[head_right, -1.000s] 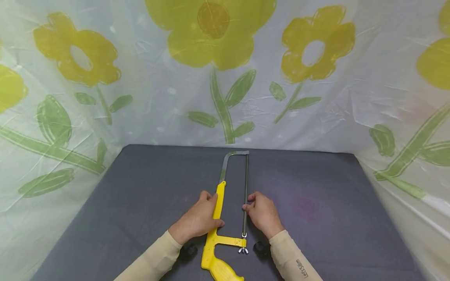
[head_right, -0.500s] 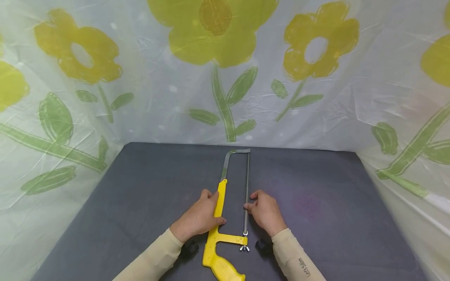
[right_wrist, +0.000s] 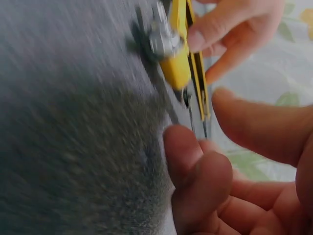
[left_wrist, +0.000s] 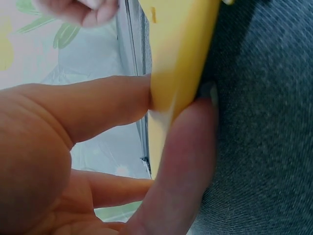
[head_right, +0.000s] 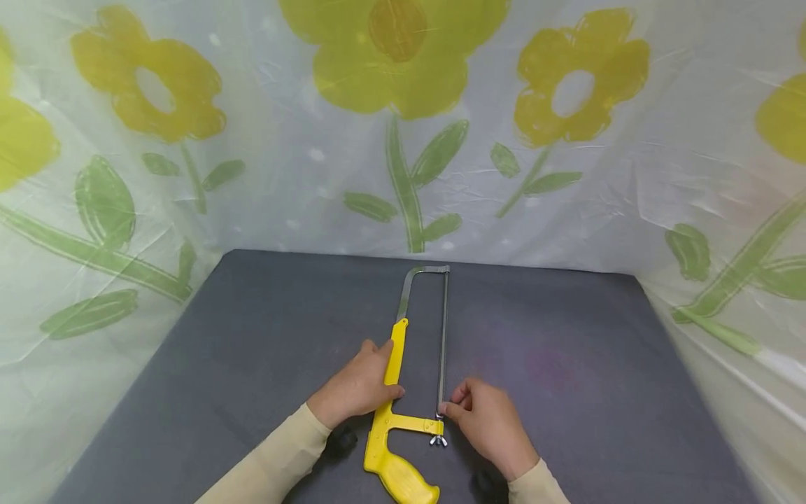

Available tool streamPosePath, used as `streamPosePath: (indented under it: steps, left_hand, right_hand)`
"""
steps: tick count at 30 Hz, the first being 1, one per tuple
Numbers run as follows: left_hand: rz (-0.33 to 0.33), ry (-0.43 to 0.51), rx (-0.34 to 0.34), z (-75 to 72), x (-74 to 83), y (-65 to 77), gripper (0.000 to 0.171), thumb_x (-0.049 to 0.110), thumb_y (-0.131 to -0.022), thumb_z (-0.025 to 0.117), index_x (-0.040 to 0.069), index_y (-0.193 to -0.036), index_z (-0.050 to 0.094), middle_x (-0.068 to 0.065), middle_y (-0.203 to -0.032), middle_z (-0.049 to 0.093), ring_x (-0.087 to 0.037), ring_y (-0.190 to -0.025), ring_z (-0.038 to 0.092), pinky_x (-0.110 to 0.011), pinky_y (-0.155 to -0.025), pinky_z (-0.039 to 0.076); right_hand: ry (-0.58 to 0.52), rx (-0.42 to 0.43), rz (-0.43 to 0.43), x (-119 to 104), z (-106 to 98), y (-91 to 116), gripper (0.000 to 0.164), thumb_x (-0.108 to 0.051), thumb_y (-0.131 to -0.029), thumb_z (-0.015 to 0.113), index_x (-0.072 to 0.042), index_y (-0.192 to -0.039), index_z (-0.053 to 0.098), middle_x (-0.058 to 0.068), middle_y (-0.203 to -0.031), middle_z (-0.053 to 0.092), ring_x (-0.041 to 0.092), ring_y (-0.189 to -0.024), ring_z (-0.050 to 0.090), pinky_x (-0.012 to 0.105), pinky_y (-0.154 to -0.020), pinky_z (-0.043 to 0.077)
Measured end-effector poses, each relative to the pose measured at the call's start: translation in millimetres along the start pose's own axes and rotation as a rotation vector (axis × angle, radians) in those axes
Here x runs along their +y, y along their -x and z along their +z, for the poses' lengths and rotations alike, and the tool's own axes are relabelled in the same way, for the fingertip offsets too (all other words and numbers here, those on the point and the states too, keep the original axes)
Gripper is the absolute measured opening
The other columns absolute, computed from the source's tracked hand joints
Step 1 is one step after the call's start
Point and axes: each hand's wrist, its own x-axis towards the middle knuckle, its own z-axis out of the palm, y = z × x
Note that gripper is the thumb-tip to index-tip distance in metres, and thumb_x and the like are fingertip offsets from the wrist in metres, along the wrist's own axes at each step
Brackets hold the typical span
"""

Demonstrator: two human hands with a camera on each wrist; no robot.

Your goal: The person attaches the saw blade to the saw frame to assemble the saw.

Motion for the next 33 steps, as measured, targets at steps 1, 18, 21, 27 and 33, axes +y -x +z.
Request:
streamPosePath:
  steps: [1,18,21,27,33]
  left_hand:
    - [-0.002,-0.001,0.003,-0.6,0.1,-0.6,0.094,0.027,-0.082,0.083,-0.001,-0.156,0.032,-0.022,-0.123,0.046,-0.020,-0.073,0.054,-0.029,-0.059,0.051]
    - [-0.013,-0.034,0.011,1.5,-8.2,-5.3,0.093,0.029,-0.081,0.084,0.000,-0.155,0.035,-0.021,-0.127,0.047,-0.018,-0.077,0.055,-0.031,-0.068,0.054]
    - [-0.010,-0.027,0.006,3.6,-9.9,-4.4,0.094,0.028,-0.080,0.084,0.001,-0.155,0.035,-0.021,-0.126,0.048,-0.017,-0.074,0.055,-0.029,-0.065,0.053]
    - [0.000,-0.038,0.002,3.7,-7.4,-4.8,0.095,0.029,-0.081,0.084,0.001,-0.156,0.033,-0.023,-0.130,0.046,-0.017,-0.073,0.055,-0.029,-0.065,0.052]
    - [0.001,-0.035,0.009,2.5,-2.2,-4.9,0.095,0.028,-0.081,0.084,0.001,-0.156,0.032,-0.020,-0.126,0.047,-0.016,-0.073,0.054,-0.028,-0.064,0.052]
  right_hand:
    - [-0.002,-0.011,-0.002,-1,1,4,0.026,-0.037,-0.081,0.083,-0.018,-0.081,0.064,-0.004,-0.066,0.058,0.014,-0.060,0.050,0.030,-0.053,0.038]
    - [0.063,-0.062,-0.025,-4,19,24,0.038,-0.051,-0.074,0.085,-0.023,-0.061,0.061,-0.007,-0.054,0.052,0.012,-0.050,0.046,0.026,-0.048,0.033]
    - [0.058,-0.078,-0.004,-3,21,24,0.039,-0.052,-0.073,0.085,-0.022,-0.062,0.061,-0.007,-0.054,0.051,0.012,-0.050,0.046,0.027,-0.048,0.033]
    - [0.054,-0.092,-0.039,1,20,22,0.038,-0.049,-0.072,0.087,-0.023,-0.064,0.060,-0.007,-0.056,0.051,0.012,-0.052,0.046,0.026,-0.049,0.033]
    - [0.036,-0.100,-0.108,3,15,23,0.036,-0.048,-0.073,0.086,-0.024,-0.063,0.060,-0.010,-0.056,0.050,0.010,-0.052,0.044,0.024,-0.049,0.032]
